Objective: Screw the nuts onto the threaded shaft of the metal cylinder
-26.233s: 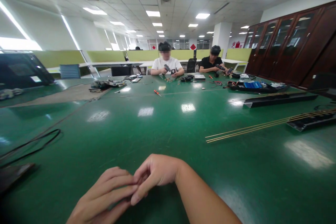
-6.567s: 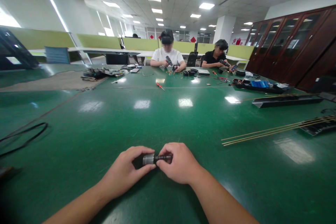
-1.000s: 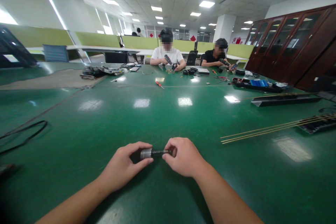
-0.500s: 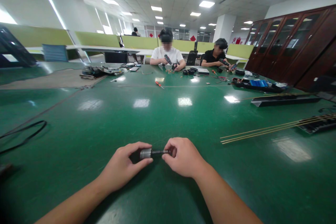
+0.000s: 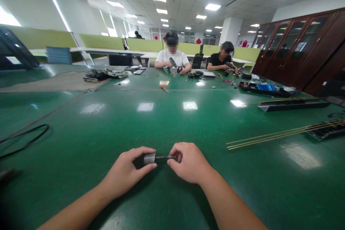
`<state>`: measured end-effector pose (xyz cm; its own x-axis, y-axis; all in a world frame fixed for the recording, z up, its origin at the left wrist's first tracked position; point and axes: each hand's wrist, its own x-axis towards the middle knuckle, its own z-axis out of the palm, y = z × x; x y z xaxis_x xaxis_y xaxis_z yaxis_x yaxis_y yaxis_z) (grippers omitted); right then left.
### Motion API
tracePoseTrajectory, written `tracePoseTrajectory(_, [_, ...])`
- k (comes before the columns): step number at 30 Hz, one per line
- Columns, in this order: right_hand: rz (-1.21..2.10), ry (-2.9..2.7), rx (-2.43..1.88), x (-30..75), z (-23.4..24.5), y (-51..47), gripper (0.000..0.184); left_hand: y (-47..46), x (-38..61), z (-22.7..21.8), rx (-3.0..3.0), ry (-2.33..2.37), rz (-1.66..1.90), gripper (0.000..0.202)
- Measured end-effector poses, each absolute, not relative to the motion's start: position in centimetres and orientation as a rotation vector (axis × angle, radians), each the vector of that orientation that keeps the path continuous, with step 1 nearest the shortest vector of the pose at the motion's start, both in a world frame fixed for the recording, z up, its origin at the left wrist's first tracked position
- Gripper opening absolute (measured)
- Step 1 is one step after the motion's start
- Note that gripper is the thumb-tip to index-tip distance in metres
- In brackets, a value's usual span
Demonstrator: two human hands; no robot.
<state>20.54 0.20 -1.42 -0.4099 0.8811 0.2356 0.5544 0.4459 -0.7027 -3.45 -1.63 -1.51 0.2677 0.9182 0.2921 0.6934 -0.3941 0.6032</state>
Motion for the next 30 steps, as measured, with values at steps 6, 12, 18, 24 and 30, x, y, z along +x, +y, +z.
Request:
tracePoseTrajectory(6, [0.727,-2.096,-1.191,20.8,-1.4,0.2,0.003,-1.7,-3.4,-1.5,2.176,1.47,0.87,0.027])
tracePoseTrajectory(12, [0.738,-2.098,-1.189,20.9,-1.4,0.3,0.003,-1.6,-3.5,-1.5,2.152,1.475,0.863,0.028])
tracePoseTrajectory(18, [0.734,-2.096,-1.187,21.0,-1.4,0.4,0.003,-1.6,-3.5,-1.4,2.119,1.468,0.87,0.027])
tracePoseTrajectory(24, [0.694,-2.097,-1.175,21.7,-1.0,0.5,0.004,-1.4,-3.5,-1.0,2.043,1.456,0.9,0.025])
tracePoseTrajectory(30, [0.723,-2.036,-1.198,21.5,-1.2,0.8,0.006,-0.3,-4.2,-1.3,1.854,1.458,1.044,0.028])
